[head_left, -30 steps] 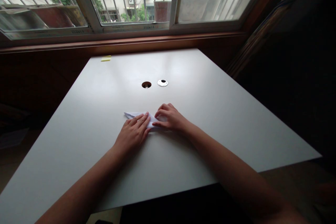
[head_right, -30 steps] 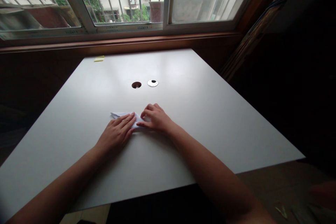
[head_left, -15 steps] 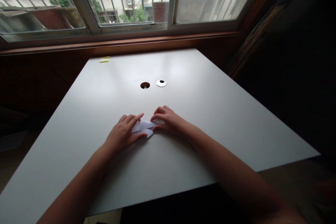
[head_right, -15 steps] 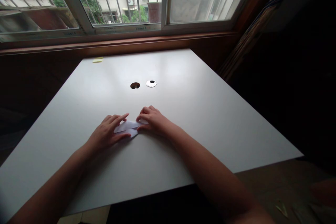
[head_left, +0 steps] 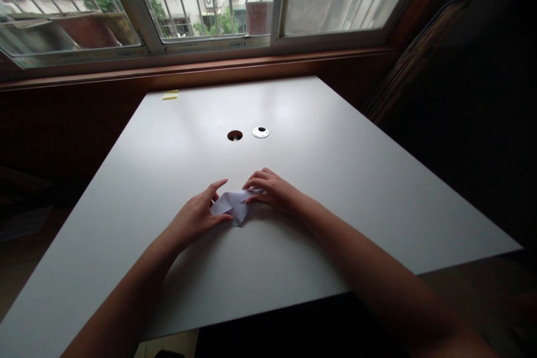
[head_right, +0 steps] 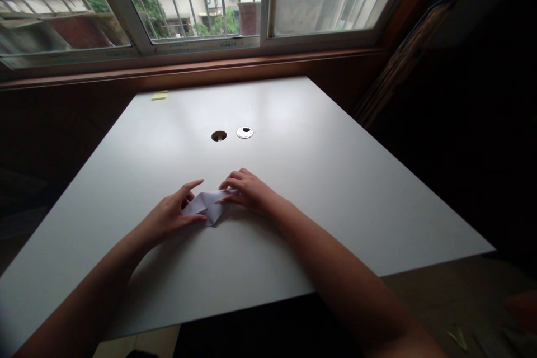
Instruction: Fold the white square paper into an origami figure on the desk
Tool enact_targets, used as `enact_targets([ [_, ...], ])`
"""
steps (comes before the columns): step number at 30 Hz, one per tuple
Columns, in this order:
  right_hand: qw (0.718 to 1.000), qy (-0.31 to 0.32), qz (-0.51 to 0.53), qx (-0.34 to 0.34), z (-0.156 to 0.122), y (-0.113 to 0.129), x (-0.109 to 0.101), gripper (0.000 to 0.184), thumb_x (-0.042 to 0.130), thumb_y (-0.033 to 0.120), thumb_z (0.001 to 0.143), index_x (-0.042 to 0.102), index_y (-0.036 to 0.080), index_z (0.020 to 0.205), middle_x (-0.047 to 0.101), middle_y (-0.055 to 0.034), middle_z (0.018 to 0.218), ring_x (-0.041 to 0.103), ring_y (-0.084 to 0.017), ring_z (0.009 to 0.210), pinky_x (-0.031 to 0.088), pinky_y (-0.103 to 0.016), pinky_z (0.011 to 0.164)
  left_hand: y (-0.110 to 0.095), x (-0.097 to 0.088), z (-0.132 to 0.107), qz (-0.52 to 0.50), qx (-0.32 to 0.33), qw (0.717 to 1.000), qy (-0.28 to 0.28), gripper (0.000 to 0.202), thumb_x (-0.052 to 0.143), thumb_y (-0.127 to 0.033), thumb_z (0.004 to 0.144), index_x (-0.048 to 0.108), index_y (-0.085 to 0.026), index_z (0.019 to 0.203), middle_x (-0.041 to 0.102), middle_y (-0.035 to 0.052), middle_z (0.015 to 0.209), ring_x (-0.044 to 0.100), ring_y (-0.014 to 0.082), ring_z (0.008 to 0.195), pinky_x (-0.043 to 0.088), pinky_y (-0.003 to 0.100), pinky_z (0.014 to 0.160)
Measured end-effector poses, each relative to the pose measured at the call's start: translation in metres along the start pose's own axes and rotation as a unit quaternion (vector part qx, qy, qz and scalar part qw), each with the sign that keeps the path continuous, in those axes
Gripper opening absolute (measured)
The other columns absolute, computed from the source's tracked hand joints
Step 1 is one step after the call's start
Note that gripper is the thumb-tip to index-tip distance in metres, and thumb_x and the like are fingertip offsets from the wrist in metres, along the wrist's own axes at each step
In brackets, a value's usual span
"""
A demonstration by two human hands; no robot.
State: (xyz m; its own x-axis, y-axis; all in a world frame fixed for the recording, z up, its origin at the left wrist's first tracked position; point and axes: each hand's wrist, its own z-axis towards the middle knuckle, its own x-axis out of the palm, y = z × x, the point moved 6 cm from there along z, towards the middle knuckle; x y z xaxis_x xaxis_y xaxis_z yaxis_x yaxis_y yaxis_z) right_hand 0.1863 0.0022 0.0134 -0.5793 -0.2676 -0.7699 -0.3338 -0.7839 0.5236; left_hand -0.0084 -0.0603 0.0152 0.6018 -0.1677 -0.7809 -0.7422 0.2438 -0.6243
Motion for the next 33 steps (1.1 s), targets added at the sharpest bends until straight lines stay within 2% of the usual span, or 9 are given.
enact_targets([
  [5, 0.994, -0.027, 0.090, 0.053, 0.001, -0.002, -0.007, 0.030, 0.067, 0.043, 0.089, 0.067, 0.020, 0.108, 0.064, -0.0088, 0.106, 0.059, -0.020, 0.095, 0.049, -0.034, 0.086, -0.002, 0.001, 0.003, -0.106, -0.019, 0.994, -0.017, 0.075, 0.073, -0.043, 0.080, 0.038, -0.031, 0.145, 0.056, -0.0014, 0.091, 0.057, 0.0118, 0.068, 0.047, 0.023, 0.062],
  [10, 0.975, -0.064, 0.185, 0.108, 0.002, -0.008, -0.012, 0.029, 0.071, 0.043, 0.084, 0.068, 0.019, 0.101, 0.059, -0.0071, 0.106, 0.059, -0.016, 0.086, 0.049, -0.028, 0.073, -0.008, 0.003, 0.003, -0.168, 0.003, 0.985, -0.032, 0.075, 0.074, -0.043, 0.080, 0.040, -0.030, 0.145, 0.054, 0.0017, 0.099, 0.060, 0.0136, 0.077, 0.052, 0.024, 0.066],
  [13, 0.949, -0.077, 0.274, 0.134, 0.002, -0.013, -0.009, 0.031, 0.076, 0.043, 0.078, 0.067, 0.019, 0.095, 0.060, -0.0054, 0.102, 0.059, -0.015, 0.083, 0.049, -0.027, 0.070, -0.011, 0.000, 0.003, -0.178, 0.018, 0.983, -0.049, 0.072, 0.074, -0.044, 0.080, 0.044, -0.029, 0.144, 0.054, 0.0066, 0.113, 0.061, 0.0201, 0.097, 0.056, 0.029, 0.075],
  [16, 0.908, -0.087, 0.373, 0.172, 0.001, -0.017, -0.002, 0.036, 0.079, 0.043, 0.074, 0.064, 0.019, 0.094, 0.061, -0.0014, 0.086, 0.058, -0.015, 0.077, 0.048, -0.028, 0.070, -0.012, -0.005, 0.003, -0.208, 0.016, 0.976, -0.056, 0.059, 0.067, -0.044, 0.085, 0.051, -0.029, 0.139, 0.051, 0.0101, 0.129, 0.055, 0.0254, 0.117, 0.056, 0.031, 0.084],
  [19, 0.872, -0.094, 0.444, 0.182, 0.002, -0.016, 0.002, 0.041, 0.083, 0.041, 0.069, 0.060, 0.019, 0.095, 0.060, 0.0013, 0.079, 0.058, -0.014, 0.074, 0.049, -0.028, 0.068, -0.010, 0.000, 0.004, -0.287, -0.022, 0.958, -0.005, 0.050, 0.059, -0.046, 0.091, 0.054, -0.025, 0.135, 0.059, 0.0108, 0.123, 0.064, 0.0231, 0.102, 0.055, 0.029, 0.077],
  [22, 0.862, -0.102, 0.466, 0.171, 0.004, -0.013, 0.001, 0.048, 0.086, 0.036, 0.065, 0.058, 0.021, 0.101, 0.061, 0.0005, 0.087, 0.060, -0.014, 0.076, 0.050, -0.027, 0.068, -0.010, 0.008, 0.004, -0.313, -0.060, 0.947, 0.043, 0.042, 0.056, -0.049, 0.092, 0.063, -0.019, 0.121, 0.068, 0.0072, 0.096, 0.064, 0.0185, 0.079, 0.050, 0.024, 0.064],
  [25, 0.855, -0.088, 0.484, 0.164, 0.005, -0.008, 0.002, 0.054, 0.086, 0.033, 0.065, 0.055, 0.022, 0.108, 0.062, 0.0001, 0.089, 0.061, -0.014, 0.077, 0.050, -0.026, 0.067, -0.010, 0.013, 0.004, -0.285, -0.079, 0.955, 0.037, 0.038, 0.057, -0.052, 0.089, 0.068, -0.016, 0.097, 0.063, 0.0028, 0.077, 0.055, 0.0141, 0.067, 0.040, 0.020, 0.055],
  [27, 0.848, -0.083, 0.496, 0.166, 0.006, -0.006, 0.003, 0.061, 0.086, 0.032, 0.067, 0.052, 0.022, 0.116, 0.063, 0.0007, 0.088, 0.061, -0.014, 0.075, 0.050, -0.025, 0.066, -0.010, 0.017, 0.004, -0.290, -0.093, 0.952, 0.036, 0.040, 0.058, -0.054, 0.088, 0.068, -0.015, 0.089, 0.060, 0.0012, 0.071, 0.051, 0.0127, 0.063, 0.037, 0.019, 0.052],
  [33, 0.801, -0.092, 0.553, 0.211, 0.006, -0.005, 0.007, 0.082, 0.086, 0.029, 0.067, 0.042, 0.024, 0.136, 0.067, 0.0008, 0.087, 0.064, -0.016, 0.079, 0.052, -0.027, 0.070, -0.003, 0.023, 0.005, -0.379, -0.145, 0.914, -0.002, 0.045, 0.061, -0.058, 0.084, 0.068, -0.015, 0.093, 0.059, 0.0006, 0.069, 0.049, 0.0109, 0.056, 0.034, 0.019, 0.049],
])
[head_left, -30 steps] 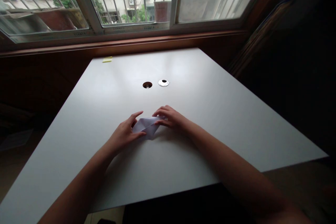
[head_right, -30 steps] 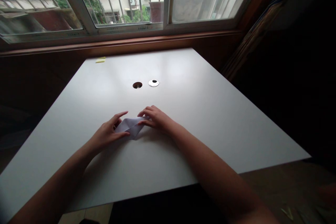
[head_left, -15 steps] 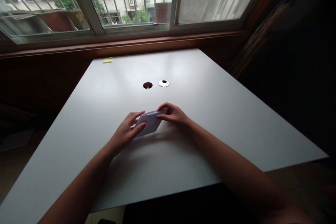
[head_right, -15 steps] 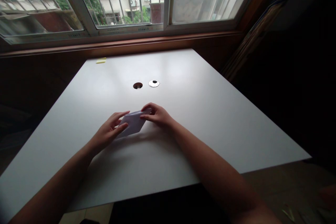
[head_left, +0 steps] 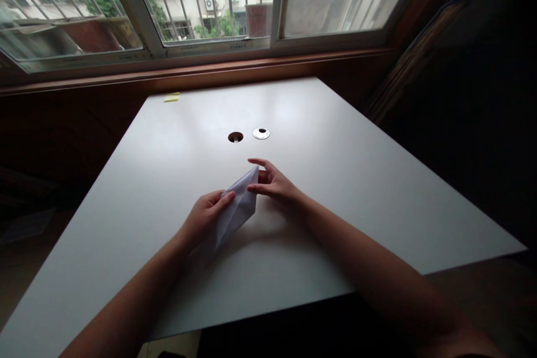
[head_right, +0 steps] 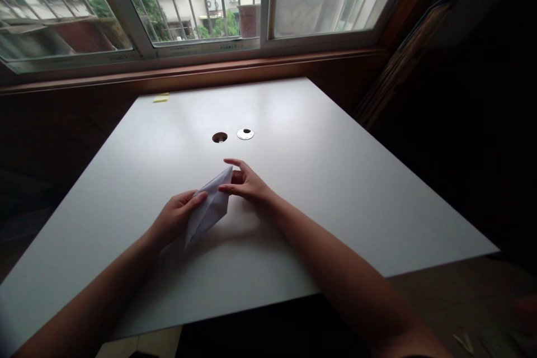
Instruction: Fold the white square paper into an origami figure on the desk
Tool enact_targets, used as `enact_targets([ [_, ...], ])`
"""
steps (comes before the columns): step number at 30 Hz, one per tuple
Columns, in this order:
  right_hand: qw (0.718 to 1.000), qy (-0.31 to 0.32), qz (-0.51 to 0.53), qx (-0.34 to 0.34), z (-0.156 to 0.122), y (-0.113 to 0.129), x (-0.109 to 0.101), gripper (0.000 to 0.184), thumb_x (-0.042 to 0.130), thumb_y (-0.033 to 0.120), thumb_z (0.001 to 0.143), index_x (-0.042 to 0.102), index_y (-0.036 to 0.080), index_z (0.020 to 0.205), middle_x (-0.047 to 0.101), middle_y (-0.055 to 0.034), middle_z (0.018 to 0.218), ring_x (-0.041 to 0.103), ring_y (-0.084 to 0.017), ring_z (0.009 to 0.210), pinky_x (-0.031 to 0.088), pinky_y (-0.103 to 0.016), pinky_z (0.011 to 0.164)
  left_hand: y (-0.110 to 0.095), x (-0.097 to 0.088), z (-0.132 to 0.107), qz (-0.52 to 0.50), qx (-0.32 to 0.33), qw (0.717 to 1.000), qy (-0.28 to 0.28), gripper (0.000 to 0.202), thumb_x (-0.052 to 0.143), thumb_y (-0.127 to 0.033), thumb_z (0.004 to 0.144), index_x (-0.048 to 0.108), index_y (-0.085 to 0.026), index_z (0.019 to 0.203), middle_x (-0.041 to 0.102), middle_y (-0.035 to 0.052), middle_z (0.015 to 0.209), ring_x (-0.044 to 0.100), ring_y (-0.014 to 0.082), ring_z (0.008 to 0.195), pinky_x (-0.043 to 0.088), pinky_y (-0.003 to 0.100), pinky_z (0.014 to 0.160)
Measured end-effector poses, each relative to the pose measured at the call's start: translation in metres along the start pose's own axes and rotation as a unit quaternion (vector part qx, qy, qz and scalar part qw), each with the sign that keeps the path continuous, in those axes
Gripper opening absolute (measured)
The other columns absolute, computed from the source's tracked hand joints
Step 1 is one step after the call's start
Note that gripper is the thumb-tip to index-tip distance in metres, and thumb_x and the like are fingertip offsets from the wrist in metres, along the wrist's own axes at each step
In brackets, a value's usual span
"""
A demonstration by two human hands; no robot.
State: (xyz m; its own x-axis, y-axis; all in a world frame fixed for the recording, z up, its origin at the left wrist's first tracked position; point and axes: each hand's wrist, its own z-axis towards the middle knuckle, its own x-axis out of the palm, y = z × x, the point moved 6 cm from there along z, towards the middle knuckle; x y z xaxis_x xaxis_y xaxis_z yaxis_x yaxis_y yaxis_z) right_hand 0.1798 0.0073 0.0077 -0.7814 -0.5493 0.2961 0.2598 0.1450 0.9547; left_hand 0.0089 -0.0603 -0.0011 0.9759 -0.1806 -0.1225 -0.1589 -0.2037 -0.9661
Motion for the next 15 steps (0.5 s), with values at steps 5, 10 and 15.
enact_targets([
  [5, 0.998, 0.043, 0.005, 0.054, 0.000, -0.007, 0.009, 0.050, 0.086, 0.032, 0.066, 0.062, 0.017, 0.107, 0.069, -0.0031, 0.089, 0.064, -0.014, 0.078, 0.050, -0.026, 0.069, 0.000, -0.007, 0.002, -0.043, 0.008, 0.997, -0.066, 0.048, 0.064, -0.060, 0.082, 0.067, -0.012, 0.085, 0.053, -0.0009, 0.061, 0.041, 0.0082, 0.050, 0.028, 0.018, 0.045],
  [10, 0.997, 0.019, -0.046, 0.067, -0.001, -0.006, 0.008, 0.039, 0.085, 0.042, 0.066, 0.064, 0.015, 0.085, 0.065, -0.0003, 0.076, 0.060, -0.012, 0.067, 0.049, -0.026, 0.064, -0.003, -0.007, 0.002, -0.061, 0.008, 0.995, -0.083, 0.049, 0.062, -0.061, 0.082, 0.064, -0.012, 0.078, 0.049, -0.0027, 0.058, 0.037, 0.0070, 0.048, 0.026, 0.018, 0.043],
  [15, 0.993, -0.021, -0.112, 0.032, 0.000, -0.004, -0.002, 0.040, 0.075, 0.053, 0.074, 0.062, 0.015, 0.078, 0.056, 0.0029, 0.065, 0.049, -0.010, 0.060, 0.037, -0.024, 0.056, -0.003, 0.006, 0.005, -0.075, 0.006, 0.997, 0.021, 0.041, 0.067, -0.054, 0.081, 0.065, -0.013, 0.077, 0.056, 0.0001, 0.066, 0.050, 0.0109, 0.058, 0.042, 0.021, 0.053],
])
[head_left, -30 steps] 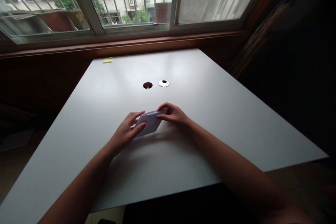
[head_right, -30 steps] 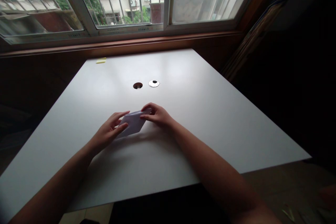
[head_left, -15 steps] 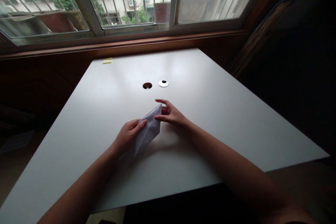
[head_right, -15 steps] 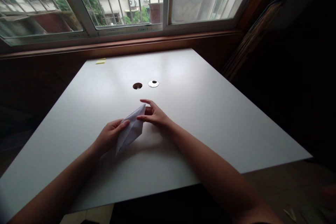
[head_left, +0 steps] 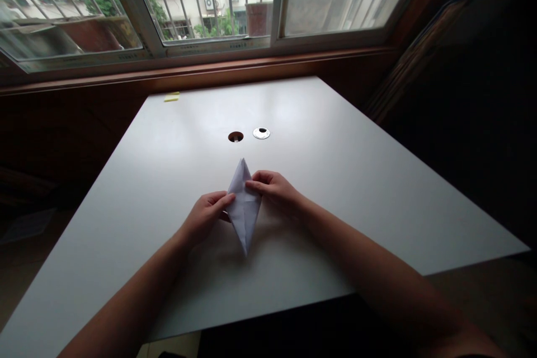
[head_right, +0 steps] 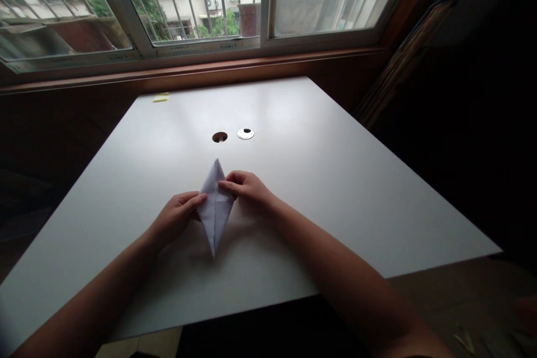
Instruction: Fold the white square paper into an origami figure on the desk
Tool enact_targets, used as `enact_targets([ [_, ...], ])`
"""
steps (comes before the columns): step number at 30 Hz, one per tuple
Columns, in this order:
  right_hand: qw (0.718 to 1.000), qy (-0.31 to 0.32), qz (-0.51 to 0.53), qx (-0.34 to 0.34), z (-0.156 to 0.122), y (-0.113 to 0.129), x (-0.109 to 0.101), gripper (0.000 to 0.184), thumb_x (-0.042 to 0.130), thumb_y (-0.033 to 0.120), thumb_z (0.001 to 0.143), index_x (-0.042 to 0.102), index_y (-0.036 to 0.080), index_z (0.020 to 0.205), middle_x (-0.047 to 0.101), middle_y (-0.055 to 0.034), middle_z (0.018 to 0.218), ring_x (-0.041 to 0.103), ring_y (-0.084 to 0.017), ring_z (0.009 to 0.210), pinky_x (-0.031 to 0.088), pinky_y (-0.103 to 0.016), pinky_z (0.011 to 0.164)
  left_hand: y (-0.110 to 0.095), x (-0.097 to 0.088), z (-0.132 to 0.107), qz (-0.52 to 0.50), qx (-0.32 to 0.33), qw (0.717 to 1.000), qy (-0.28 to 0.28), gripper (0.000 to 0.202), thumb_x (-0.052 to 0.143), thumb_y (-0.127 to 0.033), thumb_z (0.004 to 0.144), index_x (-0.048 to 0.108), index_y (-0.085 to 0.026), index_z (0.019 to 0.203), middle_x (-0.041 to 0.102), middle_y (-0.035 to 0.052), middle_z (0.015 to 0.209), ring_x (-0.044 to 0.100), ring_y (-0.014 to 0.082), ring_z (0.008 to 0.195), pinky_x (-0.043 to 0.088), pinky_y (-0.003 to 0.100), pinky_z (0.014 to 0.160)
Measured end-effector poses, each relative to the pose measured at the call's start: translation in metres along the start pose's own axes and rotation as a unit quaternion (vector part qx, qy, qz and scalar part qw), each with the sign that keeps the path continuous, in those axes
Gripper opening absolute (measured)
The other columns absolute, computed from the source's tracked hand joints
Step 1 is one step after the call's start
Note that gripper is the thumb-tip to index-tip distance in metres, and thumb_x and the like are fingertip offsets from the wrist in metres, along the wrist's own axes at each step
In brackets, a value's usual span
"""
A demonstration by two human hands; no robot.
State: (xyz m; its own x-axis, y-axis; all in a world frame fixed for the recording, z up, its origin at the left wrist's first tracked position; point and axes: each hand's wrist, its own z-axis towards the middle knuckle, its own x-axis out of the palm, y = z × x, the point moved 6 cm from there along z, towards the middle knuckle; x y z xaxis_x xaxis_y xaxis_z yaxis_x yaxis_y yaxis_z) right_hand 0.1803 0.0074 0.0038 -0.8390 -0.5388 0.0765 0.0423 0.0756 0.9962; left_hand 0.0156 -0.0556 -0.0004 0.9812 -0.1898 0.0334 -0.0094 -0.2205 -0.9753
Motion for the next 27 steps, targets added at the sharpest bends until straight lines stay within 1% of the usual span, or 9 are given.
enact_targets([
  [2, 0.999, 0.014, -0.031, -0.007, 0.000, -0.001, 0.000, 0.041, 0.073, 0.055, 0.075, 0.062, 0.015, 0.079, 0.054, 0.0030, 0.065, 0.047, -0.010, 0.061, 0.035, -0.023, 0.056, 0.000, 0.003, 0.000, 0.006, 0.000, 1.000, 0.020, 0.039, 0.069, -0.052, 0.080, 0.068, -0.014, 0.085, 0.060, 0.0018, 0.073, 0.055, 0.0132, 0.063, 0.045, 0.023, 0.057],
  [4, 0.996, 0.045, -0.075, -0.014, -0.002, 0.000, 0.003, 0.042, 0.072, 0.056, 0.076, 0.062, 0.015, 0.078, 0.053, 0.0028, 0.066, 0.046, -0.011, 0.063, 0.034, -0.023, 0.056, -0.002, 0.002, 0.000, 0.032, 0.005, 0.999, 0.011, 0.040, 0.068, -0.053, 0.080, 0.069, -0.014, 0.089, 0.061, 0.0023, 0.074, 0.054, 0.0130, 0.063, 0.042, 0.021, 0.055],
  [9, 0.983, 0.072, -0.165, -0.036, -0.003, 0.005, 0.010, 0.045, 0.068, 0.060, 0.078, 0.061, 0.016, 0.077, 0.054, 0.0016, 0.069, 0.048, -0.012, 0.066, 0.035, -0.023, 0.059, -0.003, -0.002, -0.001, 0.099, 0.010, 0.995, -0.019, 0.042, 0.065, -0.055, 0.083, 0.067, -0.013, 0.081, 0.052, -0.0013, 0.062, 0.043, 0.0094, 0.053, 0.031, 0.019, 0.047],
  [14, 0.981, 0.081, -0.170, -0.038, -0.003, 0.007, 0.012, 0.043, 0.065, 0.058, 0.082, 0.062, 0.015, 0.080, 0.054, 0.0013, 0.071, 0.048, -0.012, 0.068, 0.035, -0.024, 0.060, -0.006, -0.012, 0.001, 0.116, 0.055, 0.989, -0.072, 0.043, 0.058, -0.054, 0.089, 0.060, -0.015, 0.071, 0.043, -0.0044, 0.054, 0.041, 0.0081, 0.048, 0.029, 0.019, 0.045],
  [17, 0.984, 0.097, -0.149, -0.022, -0.003, 0.004, 0.013, 0.041, 0.068, 0.056, 0.081, 0.062, 0.016, 0.082, 0.054, 0.0014, 0.073, 0.049, -0.011, 0.068, 0.035, -0.023, 0.059, -0.008, -0.017, 0.001, 0.109, 0.078, 0.986, -0.098, 0.044, 0.055, -0.051, 0.092, 0.053, -0.016, 0.066, 0.044, -0.0043, 0.053, 0.043, 0.0083, 0.049, 0.033, 0.020, 0.047],
  [19, 0.987, 0.099, -0.127, -0.007, -0.002, 0.002, 0.012, 0.041, 0.070, 0.056, 0.079, 0.061, 0.016, 0.082, 0.055, 0.0020, 0.071, 0.049, -0.011, 0.065, 0.035, -0.023, 0.057, -0.009, -0.017, 0.002, 0.098, 0.086, 0.987, -0.099, 0.045, 0.054, -0.050, 0.093, 0.051, -0.016, 0.065, 0.046, -0.0038, 0.055, 0.044, 0.0087, 0.050, 0.036, 0.020, 0.049],
  [21, 0.990, 0.097, -0.101, 0.009, -0.001, -0.001, 0.012, 0.041, 0.072, 0.055, 0.077, 0.060, 0.016, 0.083, 0.055, 0.0026, 0.069, 0.050, -0.011, 0.062, 0.037, -0.023, 0.056, -0.011, -0.015, 0.002, 0.086, 0.093, 0.988, -0.092, 0.042, 0.055, -0.050, 0.093, 0.053, -0.016, 0.068, 0.049, -0.0032, 0.058, 0.047, 0.0093, 0.053, 0.038, 0.020, 0.051],
  [23, 0.991, 0.104, -0.081, 0.020, -0.002, -0.001, 0.014, 0.040, 0.073, 0.053, 0.077, 0.060, 0.017, 0.083, 0.057, 0.0024, 0.069, 0.052, -0.011, 0.062, 0.039, -0.024, 0.057, -0.012, -0.013, 0.003, 0.065, 0.100, 0.989, -0.082, 0.036, 0.058, -0.050, 0.091, 0.059, -0.015, 0.079, 0.057, -0.0013, 0.067, 0.053, 0.0112, 0.060, 0.041, 0.020, 0.055],
  [27, 0.983, 0.127, -0.131, 0.015, -0.003, 0.000, 0.019, 0.033, 0.073, 0.047, 0.078, 0.060, 0.017, 0.079, 0.059, 0.0021, 0.066, 0.055, -0.012, 0.061, 0.040, -0.024, 0.056, -0.011, -0.012, 0.004, 0.052, 0.098, 0.991, -0.077, 0.039, 0.070, -0.049, 0.081, 0.064, -0.015, 0.099, 0.068, 0.0046, 0.085, 0.063, 0.0178, 0.075, 0.049, 0.025, 0.065],
])
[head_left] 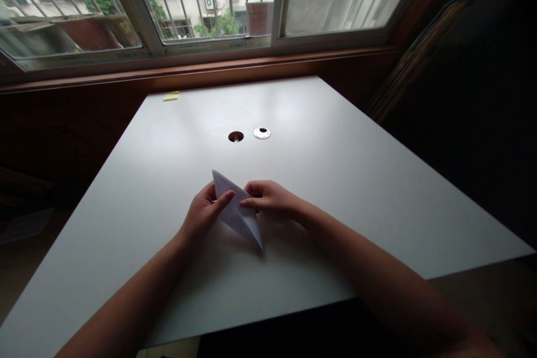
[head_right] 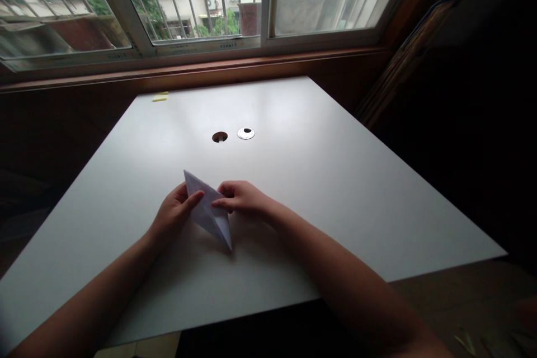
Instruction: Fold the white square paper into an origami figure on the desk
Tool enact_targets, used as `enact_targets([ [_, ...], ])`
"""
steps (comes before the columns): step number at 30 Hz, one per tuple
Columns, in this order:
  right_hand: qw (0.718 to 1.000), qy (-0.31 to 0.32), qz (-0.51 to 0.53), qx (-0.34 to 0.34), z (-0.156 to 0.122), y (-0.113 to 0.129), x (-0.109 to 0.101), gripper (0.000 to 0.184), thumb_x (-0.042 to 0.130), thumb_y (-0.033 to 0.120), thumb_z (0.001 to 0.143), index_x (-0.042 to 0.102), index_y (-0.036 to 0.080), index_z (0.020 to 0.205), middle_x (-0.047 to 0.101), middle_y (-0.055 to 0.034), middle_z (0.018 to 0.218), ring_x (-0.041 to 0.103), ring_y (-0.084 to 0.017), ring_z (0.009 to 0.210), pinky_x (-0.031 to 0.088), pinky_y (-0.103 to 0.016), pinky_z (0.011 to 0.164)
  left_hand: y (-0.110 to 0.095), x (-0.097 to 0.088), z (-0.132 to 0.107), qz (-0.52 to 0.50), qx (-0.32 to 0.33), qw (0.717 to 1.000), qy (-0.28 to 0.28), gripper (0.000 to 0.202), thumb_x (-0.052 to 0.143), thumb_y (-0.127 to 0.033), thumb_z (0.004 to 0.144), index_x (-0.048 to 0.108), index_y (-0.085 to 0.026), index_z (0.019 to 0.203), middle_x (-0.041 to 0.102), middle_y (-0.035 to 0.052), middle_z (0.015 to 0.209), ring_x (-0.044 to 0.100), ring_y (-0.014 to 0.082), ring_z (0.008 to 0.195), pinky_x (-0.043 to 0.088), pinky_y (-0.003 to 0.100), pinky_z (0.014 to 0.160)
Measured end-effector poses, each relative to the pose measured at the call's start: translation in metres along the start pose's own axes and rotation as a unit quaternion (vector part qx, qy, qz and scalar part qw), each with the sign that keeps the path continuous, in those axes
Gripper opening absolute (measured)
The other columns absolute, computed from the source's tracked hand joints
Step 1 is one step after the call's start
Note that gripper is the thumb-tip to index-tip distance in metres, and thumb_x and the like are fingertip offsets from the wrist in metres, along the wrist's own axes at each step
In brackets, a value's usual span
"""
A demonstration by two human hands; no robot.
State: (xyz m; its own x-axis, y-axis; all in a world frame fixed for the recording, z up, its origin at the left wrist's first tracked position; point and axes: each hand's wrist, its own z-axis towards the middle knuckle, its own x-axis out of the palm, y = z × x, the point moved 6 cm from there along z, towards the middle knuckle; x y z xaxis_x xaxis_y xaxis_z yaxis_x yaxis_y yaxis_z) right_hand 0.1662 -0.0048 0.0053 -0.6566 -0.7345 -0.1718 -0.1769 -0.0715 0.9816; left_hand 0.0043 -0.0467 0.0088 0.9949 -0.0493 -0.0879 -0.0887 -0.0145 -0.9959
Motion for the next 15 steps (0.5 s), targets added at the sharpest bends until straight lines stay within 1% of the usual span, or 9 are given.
enact_targets([
  [3, 0.999, 0.017, -0.045, 0.000, 0.000, 0.000, 0.003, 0.030, 0.072, 0.045, 0.079, 0.062, 0.017, 0.081, 0.059, 0.0025, 0.066, 0.056, -0.012, 0.062, 0.039, -0.023, 0.056, 0.005, -0.004, 0.001, 0.032, -0.014, 0.999, -0.021, 0.041, 0.075, -0.051, 0.076, 0.068, -0.013, 0.092, 0.071, 0.0062, 0.082, 0.063, 0.0182, 0.072, 0.049, 0.025, 0.062],
  [6, 0.998, 0.030, -0.060, -0.009, 0.000, 0.000, 0.005, 0.032, 0.071, 0.049, 0.080, 0.064, 0.017, 0.084, 0.062, 0.0018, 0.069, 0.058, -0.013, 0.065, 0.040, -0.023, 0.059, 0.009, -0.009, 0.001, 0.049, -0.019, 0.997, -0.052, 0.041, 0.074, -0.052, 0.076, 0.069, -0.012, 0.080, 0.068, 0.0040, 0.073, 0.058, 0.0148, 0.062, 0.045, 0.023, 0.054],
  [9, 0.998, 0.012, -0.060, -0.018, 0.001, 0.001, 0.004, 0.035, 0.068, 0.051, 0.083, 0.066, 0.017, 0.092, 0.063, 0.0005, 0.074, 0.058, -0.014, 0.069, 0.041, -0.024, 0.062, 0.013, -0.014, 0.002, 0.033, -0.017, 0.996, -0.079, 0.040, 0.072, -0.052, 0.078, 0.065, -0.013, 0.074, 0.064, 0.0011, 0.066, 0.053, 0.0116, 0.056, 0.040, 0.021, 0.050],
  [12, 0.998, -0.017, -0.054, -0.028, 0.002, 0.002, 0.002, 0.038, 0.069, 0.048, 0.084, 0.062, 0.019, 0.108, 0.059, 0.0028, 0.072, 0.054, -0.012, 0.067, 0.039, -0.023, 0.061, 0.014, -0.016, 0.004, -0.007, -0.008, 0.995, -0.098, 0.039, 0.072, -0.051, 0.079, 0.065, -0.013, 0.076, 0.064, 0.0016, 0.069, 0.055, 0.0119, 0.059, 0.042, 0.021, 0.053],
  [15, 0.999, -0.028, -0.031, -0.033, 0.004, -0.001, 0.002, 0.042, 0.070, 0.042, 0.083, 0.056, 0.020, 0.117, 0.056, 0.0047, 0.070, 0.052, -0.011, 0.065, 0.038, -0.022, 0.060, 0.013, -0.016, 0.005, -0.047, 0.000, 0.994, -0.103, 0.040, 0.071, -0.051, 0.080, 0.068, -0.013, 0.092, 0.065, 0.0025, 0.072, 0.058, 0.0133, 0.062, 0.045, 0.022, 0.055],
])
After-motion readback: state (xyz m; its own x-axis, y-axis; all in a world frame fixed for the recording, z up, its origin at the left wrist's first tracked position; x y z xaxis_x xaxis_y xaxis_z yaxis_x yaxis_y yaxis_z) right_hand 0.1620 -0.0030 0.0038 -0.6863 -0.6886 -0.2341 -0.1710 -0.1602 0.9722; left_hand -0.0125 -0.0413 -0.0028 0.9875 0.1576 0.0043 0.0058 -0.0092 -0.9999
